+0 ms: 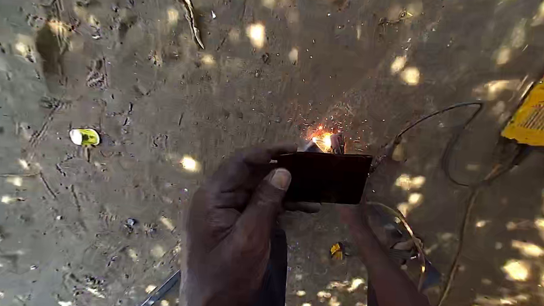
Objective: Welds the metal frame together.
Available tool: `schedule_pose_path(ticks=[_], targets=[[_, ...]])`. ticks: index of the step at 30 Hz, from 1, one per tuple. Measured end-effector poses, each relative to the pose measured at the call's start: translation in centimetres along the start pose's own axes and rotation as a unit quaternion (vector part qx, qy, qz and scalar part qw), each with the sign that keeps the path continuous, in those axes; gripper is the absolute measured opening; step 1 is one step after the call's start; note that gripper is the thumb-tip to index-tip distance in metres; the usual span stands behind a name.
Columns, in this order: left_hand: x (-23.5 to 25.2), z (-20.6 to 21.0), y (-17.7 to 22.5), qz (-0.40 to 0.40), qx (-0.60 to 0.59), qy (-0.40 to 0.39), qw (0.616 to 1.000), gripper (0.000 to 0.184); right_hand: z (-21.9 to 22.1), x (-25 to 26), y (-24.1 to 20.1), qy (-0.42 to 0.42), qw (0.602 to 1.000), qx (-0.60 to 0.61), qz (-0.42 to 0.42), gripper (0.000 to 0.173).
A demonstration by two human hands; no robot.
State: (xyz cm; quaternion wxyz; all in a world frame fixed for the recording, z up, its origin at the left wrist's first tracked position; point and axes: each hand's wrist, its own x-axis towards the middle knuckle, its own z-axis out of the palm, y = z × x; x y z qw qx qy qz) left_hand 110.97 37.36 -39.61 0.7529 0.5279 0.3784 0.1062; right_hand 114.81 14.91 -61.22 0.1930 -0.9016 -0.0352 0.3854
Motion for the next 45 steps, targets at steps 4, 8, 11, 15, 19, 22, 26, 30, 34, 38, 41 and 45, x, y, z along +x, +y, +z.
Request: schedule_pose_path(ticks=[4,8,11,15,19,22,26,30,34,38,41,45], targets=[[0.1,0.0,-0.1,0.01,-0.001,0.002,1.0,0.027,0.6,0.2,0.5,-0.006,1.0,-0.002,-0.004,0.057],[0.2,-0.2,-0.2,0.019,0.009,-0.003,1.0,0.026,-1.3,-0.8,-1.3,-0.007,1.0,0.011,-0.004,0.036],[0.1,-0.1,-0.2,0.02,0.017,0.003,1.0,0.027,-4.0,-0.6,-4.4,-0.061,0.996,0.023,0.055,0.038],[0.1,0.3,0.0,0.009,0.007,0.008,1.0,0.027,0.1,-0.2,-0.4,0.035,0.999,0.031,-0.025,0.044],[0.1,0.4,0.0,0.005,0.004,0.012,1.0,0.027,0.5,-0.2,-0.2,0.016,0.999,0.024,-0.016,0.047],[0.1,0.4,0.1,0.011,0.015,0.013,1.0,0.027,0.0,-0.6,-0.4,0.008,1.0,0.015,-0.02,0.047],[0.2,0.5,0.0,0.008,0.022,0.005,1.0,0.026,-0.5,-0.5,-1.3,0.001,1.0,0.019,-0.01,0.046],[0.3,0.4,0.1,0.008,0.022,0.002,1.0,0.026,-2.6,-0.6,-3.4,-0.046,0.997,0.043,0.032,0.043],[0.3,0.3,0.1,0.006,0.019,-0.003,1.0,0.026,0.7,-0.7,-0.2,0.013,0.999,0.027,-0.031,0.046],[0.3,0.5,0.0,0.002,-0.009,0.075,0.997,0.026,1.4,0.7,0.0,0.018,1.0,0.019,0.0,0.052],[0.7,0.1,0.3,0.002,-0.055,0.195,0.979,0.027,0.7,0.4,0.0,0.054,0.996,0.074,0.016,0.051],[1.2,0.1,0.1,-0.01,-0.097,0.306,0.947,0.024,0.1,-2.3,1.4,0.087,0.993,0.074,-0.011,0.051]])
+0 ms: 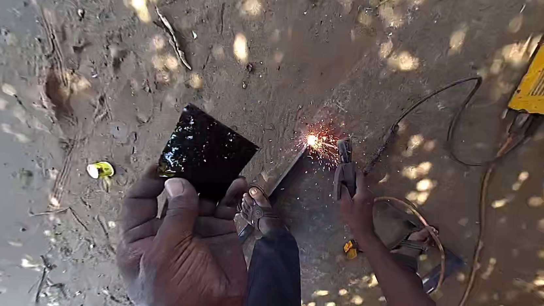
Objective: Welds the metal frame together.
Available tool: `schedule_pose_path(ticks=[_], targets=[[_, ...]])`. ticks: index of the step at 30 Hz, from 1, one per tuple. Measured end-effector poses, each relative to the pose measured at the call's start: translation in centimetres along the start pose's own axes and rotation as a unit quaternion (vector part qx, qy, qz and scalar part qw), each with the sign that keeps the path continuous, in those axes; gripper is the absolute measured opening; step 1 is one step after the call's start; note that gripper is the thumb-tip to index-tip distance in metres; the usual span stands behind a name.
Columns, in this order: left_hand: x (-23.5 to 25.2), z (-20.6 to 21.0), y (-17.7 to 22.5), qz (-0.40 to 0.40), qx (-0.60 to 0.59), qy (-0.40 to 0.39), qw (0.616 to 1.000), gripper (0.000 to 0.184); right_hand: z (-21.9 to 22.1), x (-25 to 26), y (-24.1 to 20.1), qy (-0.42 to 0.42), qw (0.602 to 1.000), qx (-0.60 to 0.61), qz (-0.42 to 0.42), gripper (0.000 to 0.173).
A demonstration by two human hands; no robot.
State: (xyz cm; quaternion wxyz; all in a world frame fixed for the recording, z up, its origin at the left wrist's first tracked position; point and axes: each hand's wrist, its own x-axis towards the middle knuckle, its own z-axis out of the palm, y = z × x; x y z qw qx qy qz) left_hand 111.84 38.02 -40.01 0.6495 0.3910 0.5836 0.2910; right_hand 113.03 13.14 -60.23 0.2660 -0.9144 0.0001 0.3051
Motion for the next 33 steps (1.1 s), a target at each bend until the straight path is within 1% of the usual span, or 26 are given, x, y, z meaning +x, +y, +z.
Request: schedule_pose_path(ticks=[3,8,10,13,20,25,29,33], targets=[[0.2,0.3,-0.2,0.008,-0.006,0.04,0.999,0.022,-0.2,-0.8,0.6,-0.007,1.0,0.017,0.013,0.055],[0.3,0.4,-0.9,0.033,-0.006,0.052,0.998,0.022,-0.8,-2.7,1.1,-0.003,0.998,0.049,0.049,0.059],[0.2,0.7,-1.1,0.036,-0.001,0.058,0.998,0.022,-1.2,-4.0,1.2,0.002,0.995,0.066,0.07,0.055],[0.1,1.3,-1.3,0.039,0.005,0.066,0.997,0.023,-1.7,-6.7,1.4,0.015,0.993,0.078,0.089,0.046],[-0.9,3.1,-2.0,0.051,0.018,0.051,0.997,0.024,-3.8,-14.8,2.6,0.02,0.987,0.104,0.125,0.05],[-1.7,4.2,-2.6,0.056,0.024,0.038,0.997,0.024,-5.3,-18.9,3.6,-0.016,0.977,0.119,0.178,0.052],[-2.3,4.8,-2.9,0.055,0.032,0.034,0.997,0.024,-5.6,-20.5,4.6,-0.042,0.976,0.117,0.178,0.054],[-2.8,5.2,-3.2,0.059,0.042,0.034,0.997,0.024,-5.7,-20.4,5.2,-0.045,0.977,0.116,0.175,0.054]])
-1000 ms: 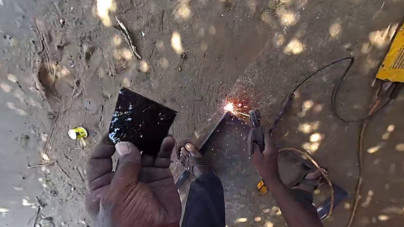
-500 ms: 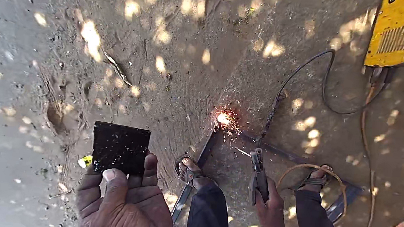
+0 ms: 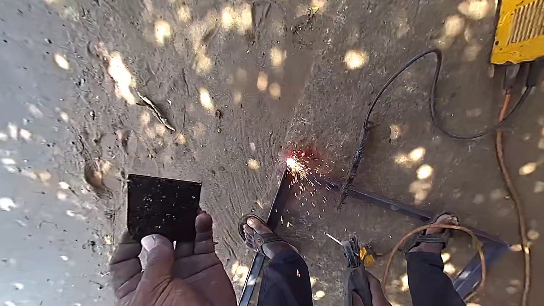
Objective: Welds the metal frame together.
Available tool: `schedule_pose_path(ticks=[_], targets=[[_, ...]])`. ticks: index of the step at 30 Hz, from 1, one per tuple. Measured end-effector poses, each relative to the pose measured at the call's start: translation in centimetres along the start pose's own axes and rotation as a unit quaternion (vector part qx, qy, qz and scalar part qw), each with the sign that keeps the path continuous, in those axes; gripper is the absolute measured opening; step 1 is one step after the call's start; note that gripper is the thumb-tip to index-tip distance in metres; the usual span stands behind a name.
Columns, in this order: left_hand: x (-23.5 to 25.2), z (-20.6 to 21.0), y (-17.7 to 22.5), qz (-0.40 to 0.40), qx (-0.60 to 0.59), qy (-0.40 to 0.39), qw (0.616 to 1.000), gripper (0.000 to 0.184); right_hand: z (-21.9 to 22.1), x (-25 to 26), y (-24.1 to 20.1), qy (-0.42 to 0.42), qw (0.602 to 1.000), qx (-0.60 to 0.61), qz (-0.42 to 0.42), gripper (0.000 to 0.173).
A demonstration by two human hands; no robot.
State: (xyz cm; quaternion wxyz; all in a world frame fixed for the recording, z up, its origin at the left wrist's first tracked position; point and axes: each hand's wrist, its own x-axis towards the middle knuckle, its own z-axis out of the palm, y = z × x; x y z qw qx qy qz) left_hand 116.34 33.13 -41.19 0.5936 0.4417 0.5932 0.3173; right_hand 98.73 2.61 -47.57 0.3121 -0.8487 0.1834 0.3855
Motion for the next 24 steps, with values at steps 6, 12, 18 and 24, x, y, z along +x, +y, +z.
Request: schedule_pose_path(ticks=[6,12,18,24], targets=[[-0.5,0.3,-0.3,0.01,-0.003,0.0,1.0,0.024,0.6,2.9,-0.7,0.022,0.999,0.015,-0.022,0.051],[-0.3,-0.2,0.0,0.016,-0.025,0.002,1.0,0.025,1.8,8.9,-4.8,0.032,0.997,0.013,-0.069,0.047],[0.4,-1.2,0.9,0.013,-0.049,0.018,0.999,0.024,2.9,13.7,-9.4,0.035,0.996,-0.017,-0.086,0.044],[1.5,-2.5,1.4,0.003,-0.073,0.039,0.997,0.022,2.6,15.4,-10.4,0.031,0.995,-0.036,-0.089,0.045]])
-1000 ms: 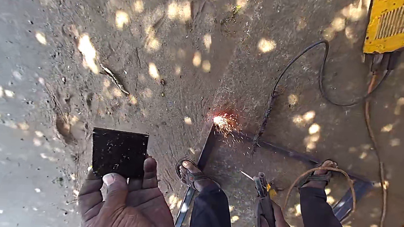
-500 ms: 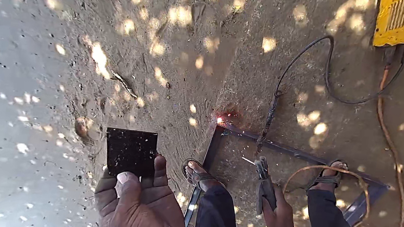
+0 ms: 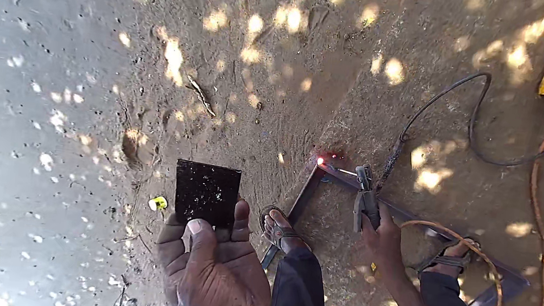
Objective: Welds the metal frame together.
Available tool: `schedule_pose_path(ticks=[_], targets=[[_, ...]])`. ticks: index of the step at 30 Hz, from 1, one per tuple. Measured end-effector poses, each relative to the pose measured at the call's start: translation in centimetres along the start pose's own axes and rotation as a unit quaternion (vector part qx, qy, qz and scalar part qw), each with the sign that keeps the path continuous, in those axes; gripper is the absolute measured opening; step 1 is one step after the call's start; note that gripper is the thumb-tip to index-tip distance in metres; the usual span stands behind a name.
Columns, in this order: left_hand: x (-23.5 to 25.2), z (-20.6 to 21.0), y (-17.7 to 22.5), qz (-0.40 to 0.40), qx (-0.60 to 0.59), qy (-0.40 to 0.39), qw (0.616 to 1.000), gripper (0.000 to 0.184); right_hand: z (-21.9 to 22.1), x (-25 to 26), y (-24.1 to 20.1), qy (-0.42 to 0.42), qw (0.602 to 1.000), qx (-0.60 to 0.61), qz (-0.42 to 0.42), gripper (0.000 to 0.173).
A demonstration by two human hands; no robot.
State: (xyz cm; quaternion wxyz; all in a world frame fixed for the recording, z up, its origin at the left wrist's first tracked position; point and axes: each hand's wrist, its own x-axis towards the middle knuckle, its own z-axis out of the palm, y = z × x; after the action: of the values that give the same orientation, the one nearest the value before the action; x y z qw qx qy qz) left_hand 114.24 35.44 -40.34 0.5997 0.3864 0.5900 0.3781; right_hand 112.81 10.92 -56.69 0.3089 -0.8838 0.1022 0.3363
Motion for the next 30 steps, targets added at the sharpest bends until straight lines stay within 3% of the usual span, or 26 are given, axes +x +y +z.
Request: schedule_pose_path(ticks=[16,30], targets=[[2.9,-3.4,2.6,-0.018,-0.063,0.047,0.997,0.03,-0.2,0.2,-0.9,-0.016,0.998,-0.058,-0.013,0.043],[4.2,-4.7,4.9,-0.016,-0.067,0.046,0.997,0.026,-2.2,-3.5,1.1,0.006,0.997,-0.073,-0.023,0.044]])
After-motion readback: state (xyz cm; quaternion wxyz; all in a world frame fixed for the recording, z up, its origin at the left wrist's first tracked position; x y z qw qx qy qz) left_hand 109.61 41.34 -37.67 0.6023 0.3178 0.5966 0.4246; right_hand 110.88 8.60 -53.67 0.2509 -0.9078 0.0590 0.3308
